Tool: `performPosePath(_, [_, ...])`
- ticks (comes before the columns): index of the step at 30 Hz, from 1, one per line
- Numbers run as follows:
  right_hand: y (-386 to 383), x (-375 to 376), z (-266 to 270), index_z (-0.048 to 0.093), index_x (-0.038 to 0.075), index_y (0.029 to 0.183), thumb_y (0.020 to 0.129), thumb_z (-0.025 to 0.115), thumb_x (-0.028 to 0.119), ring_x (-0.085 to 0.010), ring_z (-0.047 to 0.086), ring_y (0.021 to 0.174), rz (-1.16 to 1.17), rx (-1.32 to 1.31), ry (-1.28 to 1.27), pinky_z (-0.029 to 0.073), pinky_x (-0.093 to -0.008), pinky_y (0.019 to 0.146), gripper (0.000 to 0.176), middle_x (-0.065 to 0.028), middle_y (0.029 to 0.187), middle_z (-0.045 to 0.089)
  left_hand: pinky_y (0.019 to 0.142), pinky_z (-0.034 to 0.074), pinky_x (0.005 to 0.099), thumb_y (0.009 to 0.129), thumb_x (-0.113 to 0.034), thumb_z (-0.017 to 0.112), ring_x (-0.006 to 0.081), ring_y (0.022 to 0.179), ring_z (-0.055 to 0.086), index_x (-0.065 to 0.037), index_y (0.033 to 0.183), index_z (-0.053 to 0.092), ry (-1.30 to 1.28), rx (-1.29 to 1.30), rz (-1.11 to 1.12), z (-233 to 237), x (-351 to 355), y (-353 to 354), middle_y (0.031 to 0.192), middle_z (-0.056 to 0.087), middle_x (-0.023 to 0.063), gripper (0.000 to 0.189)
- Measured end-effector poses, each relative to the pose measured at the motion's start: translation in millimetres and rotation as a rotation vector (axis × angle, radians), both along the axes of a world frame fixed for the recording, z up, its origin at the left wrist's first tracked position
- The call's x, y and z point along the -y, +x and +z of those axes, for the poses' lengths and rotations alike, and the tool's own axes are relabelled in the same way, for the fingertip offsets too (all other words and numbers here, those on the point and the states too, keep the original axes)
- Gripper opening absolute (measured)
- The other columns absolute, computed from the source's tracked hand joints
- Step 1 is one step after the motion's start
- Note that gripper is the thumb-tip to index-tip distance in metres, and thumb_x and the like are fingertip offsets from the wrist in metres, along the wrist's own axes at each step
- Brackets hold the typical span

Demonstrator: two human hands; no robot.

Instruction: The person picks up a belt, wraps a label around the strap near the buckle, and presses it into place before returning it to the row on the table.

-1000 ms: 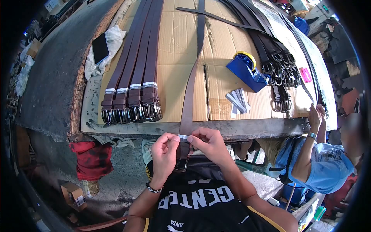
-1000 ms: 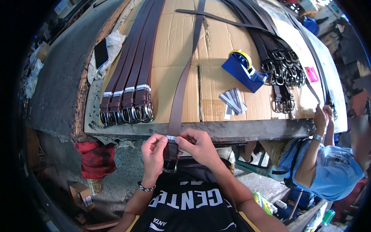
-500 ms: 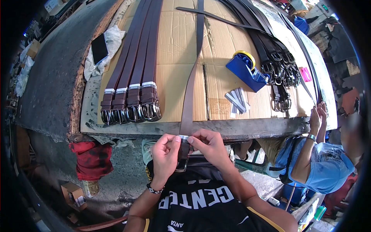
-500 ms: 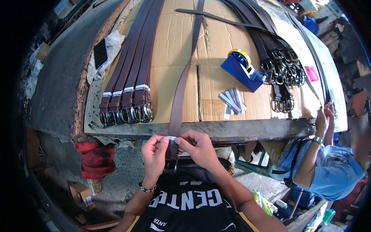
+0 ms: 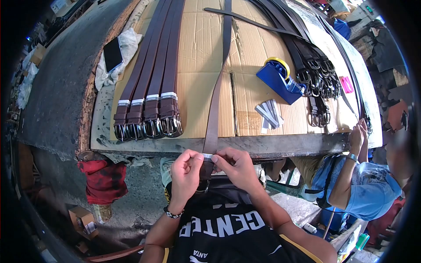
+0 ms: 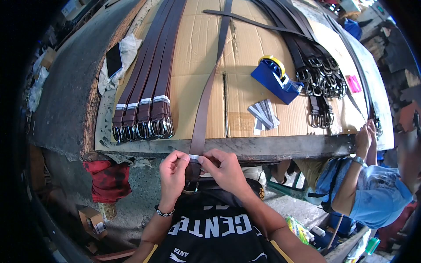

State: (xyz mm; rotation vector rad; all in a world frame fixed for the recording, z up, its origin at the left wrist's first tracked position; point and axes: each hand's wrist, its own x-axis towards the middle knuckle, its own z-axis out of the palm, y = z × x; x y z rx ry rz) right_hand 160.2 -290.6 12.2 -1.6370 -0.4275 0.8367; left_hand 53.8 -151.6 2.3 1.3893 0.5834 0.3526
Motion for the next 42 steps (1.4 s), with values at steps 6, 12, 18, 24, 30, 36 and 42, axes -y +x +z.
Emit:
performPosePath(6, [4.0,0.7,4.3,0.069,-0.006,0.096,0.095,0.068,0.013,-0.0061,0.06,0.069,0.061,0.056,-0.056,0.048,-0.0214,0.062,0.019,-0.0036,0.077,0.067,0.051,0.039,0.0181,0.1,-0.01,0.062,-0.0016,0.061,0.049,0.001,0.087,0.058,-0.045,-0.018,-0.008,-2.4,0.9,4.4,0.067,0.059,-0.0029,0.017])
performPosePath(12, [3.3,0.1,4.8,0.069,-0.005,0.094,0.095,0.068,0.014,-0.0054,0.058,0.068,0.057,0.049,-0.06,0.045,-0.0215,0.06,0.019,-0.0024,0.074,0.065,0.052,0.043,0.0194,0.099,-0.01,0.062,-0.0005,0.06,0.051,0.001,0.086,0.057,-0.03,-0.005,-0.018,3.9,-0.7,7.2,0.067,0.06,-0.0017,0.018])
performPosePath(18, [3.7,0.1,1.1,0.068,-0.006,0.094,0.095,0.068,0.013,-0.0055,0.058,0.069,0.055,0.036,-0.06,0.047,-0.0212,0.062,0.019,-0.0025,0.075,0.065,0.053,0.043,0.0186,0.1,-0.01,0.061,-0.0002,0.062,0.053,0.001,0.089,0.058,-0.046,-0.012,-0.047,-0.4,-3.3,2.9,0.069,0.062,-0.0013,0.016])
performPosePath(24, [1.3,0.7,-5.4,0.069,-0.005,0.091,0.093,0.069,0.015,-0.0029,0.05,0.061,-0.018,-0.03,0.036,0.039,-0.0223,0.054,0.021,-0.001,0.069,0.064,0.055,0.043,0.017,0.102,-0.011,0.058,-0.0002,0.066,0.057,0.001,0.093,0.06,-0.05,0.017,-0.134,-3.7,-10.3,-4.5,0.074,0.067,0.0007,0.015])
performPosePath(30, [1.1,-1.5,1.8,0.068,-0.004,0.091,0.093,0.07,0.014,-0.0034,0.053,0.062,-0.018,-0.093,0.093,0.04,-0.0203,0.053,0.019,-0.001,0.07,0.065,0.054,0.043,0.0174,0.102,-0.011,0.057,0.0002,0.064,0.056,0.001,0.094,0.06,-0.077,0.01,-0.175,8.6,-12.5,-2.6,0.073,0.067,0.0008,0.015])
performPosePath(36, [9.3,-2.0,18.8,0.067,-0.004,0.089,0.093,0.071,0.014,-0.0029,0.053,0.057,0.036,-0.115,0.024,0.039,-0.02,0.049,0.018,-0.0009,0.07,0.065,0.051,0.037,0.0173,0.102,-0.011,0.059,-0.0027,0.062,0.051,0.0,0.091,0.059,0.011,-0.015,-0.199,20.2,-17.6,-0.5,0.069,0.064,-0.0019,0.016])
performPosePath(42, [7.6,-3.9,12.1,0.064,-0.002,0.086,0.093,0.072,0.013,-0.0024,0.054,0.06,0.009,-0.151,0.097,0.04,-0.0192,0.051,0.018,-0.0006,0.071,0.064,0.051,0.036,0.0178,0.102,-0.011,0.059,-0.0027,0.061,0.05,0.0,0.089,0.058,0.016,0.005,-0.192,16.7,-16.5,-0.5,0.068,0.063,-0.0026,0.017])
